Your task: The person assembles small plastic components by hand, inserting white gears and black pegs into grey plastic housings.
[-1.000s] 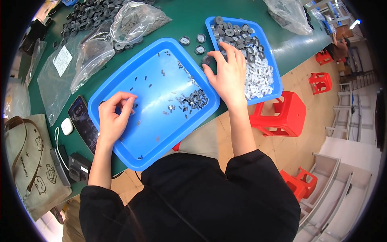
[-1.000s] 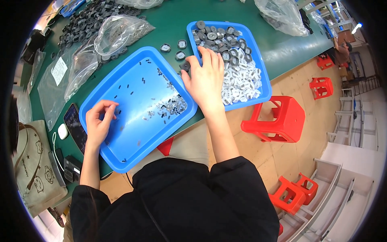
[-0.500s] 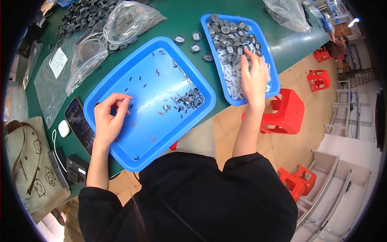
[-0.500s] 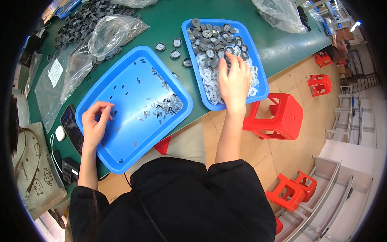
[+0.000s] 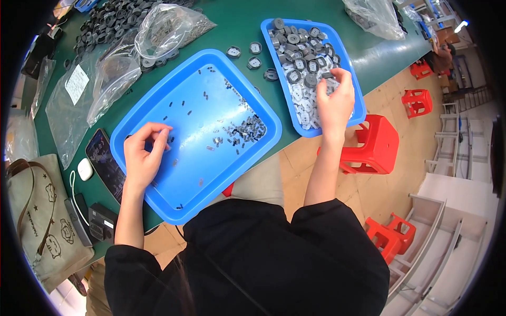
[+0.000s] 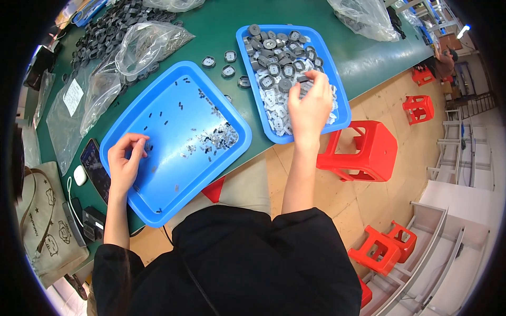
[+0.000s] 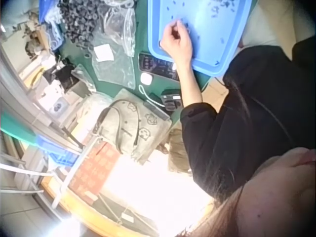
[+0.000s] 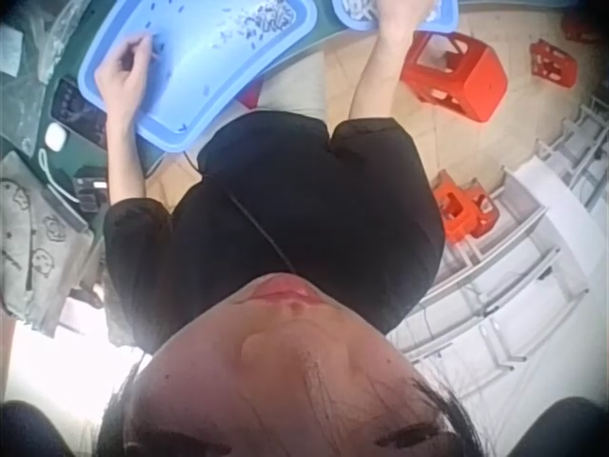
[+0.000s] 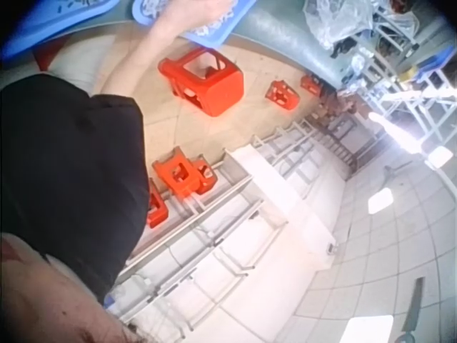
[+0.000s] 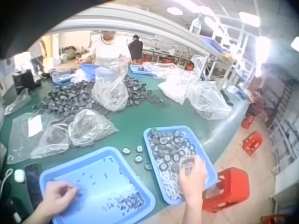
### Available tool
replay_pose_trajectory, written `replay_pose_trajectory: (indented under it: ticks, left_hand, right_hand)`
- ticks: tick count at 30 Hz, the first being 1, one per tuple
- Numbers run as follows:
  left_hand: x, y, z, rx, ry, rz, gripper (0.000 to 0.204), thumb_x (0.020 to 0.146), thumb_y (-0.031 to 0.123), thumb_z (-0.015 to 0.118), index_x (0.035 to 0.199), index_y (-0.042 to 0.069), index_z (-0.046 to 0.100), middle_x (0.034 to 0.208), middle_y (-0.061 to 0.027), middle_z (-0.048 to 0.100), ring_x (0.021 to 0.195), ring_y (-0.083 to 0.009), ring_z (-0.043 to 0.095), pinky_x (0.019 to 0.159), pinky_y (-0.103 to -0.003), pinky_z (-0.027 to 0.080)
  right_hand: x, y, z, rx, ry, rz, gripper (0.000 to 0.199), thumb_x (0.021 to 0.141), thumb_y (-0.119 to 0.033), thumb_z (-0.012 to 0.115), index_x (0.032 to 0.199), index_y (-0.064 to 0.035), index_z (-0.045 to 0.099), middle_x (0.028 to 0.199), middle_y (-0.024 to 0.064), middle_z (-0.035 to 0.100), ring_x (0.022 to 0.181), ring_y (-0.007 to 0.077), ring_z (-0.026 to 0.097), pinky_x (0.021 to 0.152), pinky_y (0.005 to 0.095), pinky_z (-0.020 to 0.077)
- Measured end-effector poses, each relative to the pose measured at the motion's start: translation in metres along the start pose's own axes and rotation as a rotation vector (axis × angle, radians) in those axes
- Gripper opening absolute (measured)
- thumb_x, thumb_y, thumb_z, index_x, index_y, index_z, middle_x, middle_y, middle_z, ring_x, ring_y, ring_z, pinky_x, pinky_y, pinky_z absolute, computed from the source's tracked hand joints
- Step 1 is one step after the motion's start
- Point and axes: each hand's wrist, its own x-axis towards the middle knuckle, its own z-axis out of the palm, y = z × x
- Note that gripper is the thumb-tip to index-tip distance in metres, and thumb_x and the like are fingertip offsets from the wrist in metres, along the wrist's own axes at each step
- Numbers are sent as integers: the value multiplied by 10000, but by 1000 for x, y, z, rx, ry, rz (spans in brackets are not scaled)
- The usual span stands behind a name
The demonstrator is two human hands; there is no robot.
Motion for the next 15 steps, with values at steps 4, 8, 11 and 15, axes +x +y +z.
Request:
replay_pose_trajectory:
  ticks: [4, 8, 11, 15]
  left_hand:
    - [-1, -2, 0, -8, 2, 1, 84, 865, 44, 591, 871, -13, 653, 609, -19, 569, 560, -79, 570, 540, -213, 436]
    - [-2, -2, 0, -3, 10, 0, 81, 864, 42, 592, 868, -12, 652, 609, -18, 569, 559, -78, 570, 535, -215, 436]
    - [0, 0, 1, -12, 8, 7, 81, 862, 43, 593, 869, -12, 651, 609, -19, 570, 561, -78, 572, 535, -215, 436]
    - [-1, 0, 0, -13, 1, -2, 82, 860, 44, 593, 869, -11, 653, 604, -21, 571, 561, -80, 576, 534, -216, 435]
  right_hand:
    - [12, -16, 14, -135, -21, -274, 328, 719, -18, 558, 1041, -55, 609, 1064, 141, 605, 1027, 319, 549, 917, 421, 414]
    - [27, -33, 41, 1, -203, -428, 386, 747, -62, 532, 1128, -68, 595, 1175, 133, 581, 1124, 308, 507, 974, 443, 370]
    - [30, -33, 61, -38, -330, -440, 460, 785, -116, 586, 1239, -74, 518, 1225, 146, 544, 1157, 309, 487, 1031, 488, 318]
    - [23, -41, 64, -86, -302, -436, 474, 751, -119, 656, 1211, -81, 546, 1076, 127, 566, 1089, 289, 518, 1013, 464, 339]
